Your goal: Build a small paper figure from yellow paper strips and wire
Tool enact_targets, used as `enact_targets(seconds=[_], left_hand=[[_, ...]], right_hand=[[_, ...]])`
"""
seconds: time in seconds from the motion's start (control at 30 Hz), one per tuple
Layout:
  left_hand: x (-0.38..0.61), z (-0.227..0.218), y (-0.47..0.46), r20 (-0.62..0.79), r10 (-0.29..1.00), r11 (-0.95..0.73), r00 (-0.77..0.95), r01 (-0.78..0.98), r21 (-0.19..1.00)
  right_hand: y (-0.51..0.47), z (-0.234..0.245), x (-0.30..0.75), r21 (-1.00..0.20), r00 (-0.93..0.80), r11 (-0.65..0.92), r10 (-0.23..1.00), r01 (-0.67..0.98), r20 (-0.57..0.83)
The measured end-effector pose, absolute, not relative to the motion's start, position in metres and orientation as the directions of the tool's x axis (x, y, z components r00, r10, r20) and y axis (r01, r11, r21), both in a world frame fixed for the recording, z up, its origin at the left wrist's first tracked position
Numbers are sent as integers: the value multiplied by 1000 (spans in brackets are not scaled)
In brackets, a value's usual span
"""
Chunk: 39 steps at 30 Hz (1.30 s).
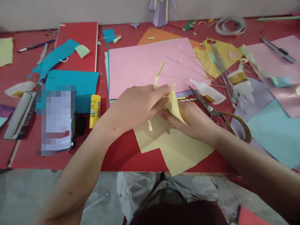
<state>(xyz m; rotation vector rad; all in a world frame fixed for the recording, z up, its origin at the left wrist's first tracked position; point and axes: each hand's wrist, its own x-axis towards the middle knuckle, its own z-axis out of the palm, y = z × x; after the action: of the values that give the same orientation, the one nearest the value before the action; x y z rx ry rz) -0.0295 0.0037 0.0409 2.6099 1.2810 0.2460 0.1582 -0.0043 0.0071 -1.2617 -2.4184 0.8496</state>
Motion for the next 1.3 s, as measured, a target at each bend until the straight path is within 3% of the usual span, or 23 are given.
enact_targets(seconds=[1.3], left_hand=[[-29,41,5,14,808,-575,589,783,238]], right_hand=[[-5,12,157,-625,-561,403,825,668,-68]])
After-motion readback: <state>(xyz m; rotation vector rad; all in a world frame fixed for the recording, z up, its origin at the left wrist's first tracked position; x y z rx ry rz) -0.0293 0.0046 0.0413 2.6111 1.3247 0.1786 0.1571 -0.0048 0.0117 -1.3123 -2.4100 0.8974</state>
